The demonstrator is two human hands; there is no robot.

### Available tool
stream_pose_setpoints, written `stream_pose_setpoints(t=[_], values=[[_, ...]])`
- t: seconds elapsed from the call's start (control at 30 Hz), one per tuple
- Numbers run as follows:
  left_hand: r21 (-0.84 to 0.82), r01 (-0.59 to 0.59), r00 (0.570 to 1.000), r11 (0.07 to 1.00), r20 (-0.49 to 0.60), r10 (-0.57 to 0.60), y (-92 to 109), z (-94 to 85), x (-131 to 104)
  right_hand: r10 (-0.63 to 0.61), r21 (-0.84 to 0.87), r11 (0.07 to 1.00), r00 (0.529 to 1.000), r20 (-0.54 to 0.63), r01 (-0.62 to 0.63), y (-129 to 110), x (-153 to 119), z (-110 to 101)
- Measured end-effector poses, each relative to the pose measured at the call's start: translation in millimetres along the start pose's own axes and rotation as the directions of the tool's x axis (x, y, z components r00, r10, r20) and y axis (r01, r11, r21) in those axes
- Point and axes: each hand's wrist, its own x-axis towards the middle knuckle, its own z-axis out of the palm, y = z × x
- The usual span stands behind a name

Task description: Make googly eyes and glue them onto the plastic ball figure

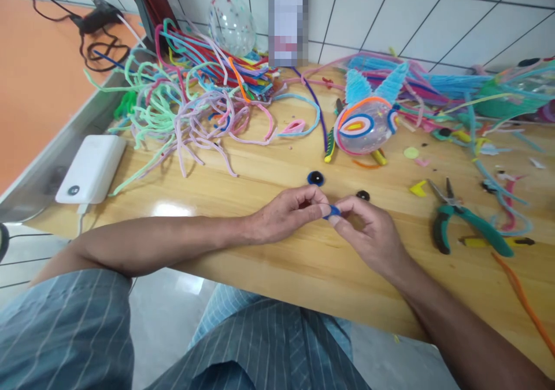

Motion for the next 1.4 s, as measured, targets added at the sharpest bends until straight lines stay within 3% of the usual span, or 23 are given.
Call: stream_pose_setpoints(t=[0.13, 0.37, 0.67, 0.87, 1.1, 1.4], values=[[0.036, 0.004, 1.000, 0.999, -0.020, -0.004, -2.3, 1.1, 0.0, 0.046, 0.021, 0.999, 0.999, -0.001, -0.046, 3.1, -0.6, -0.5], [0.062, 0.018, 1.000, 0.998, 0.018, -0.019, -1.5, 2.0, -0.9, -0.088, -0.088, 0.992, 0.996, -0.017, 0.086, -1.8, 1.2, -2.7], [0.024, -0.007, 0.999, 1.000, -0.032, 0.008, 1.5, 1.1, 1.5, 0.142, 0.096, 0.985, 0.990, 0.017, -0.143, 9.0, -2.1, -4.8], [0.050, 0.025, 0.999, 0.998, 0.018, -0.026, 2.3, 1.1, 0.9, 0.002, -0.058, 0.998, 0.998, -0.062, -0.005, 3.2, -1.3, -1.5], [0.029, -0.025, 0.993, 0.999, -0.115, 0.028, 1.2, 3.2, -0.1, 0.178, 0.204, 0.962, 0.983, 0.045, -0.183, 9.6, -0.7, -0.9], [0.109, -0.018, 0.995, 0.994, -0.091, 0.028, -2.1, 1.2, -2.3, 0.051, -0.053, 0.997, 0.998, 0.032, -0.049, 1.8, 0.0, -2.5]])
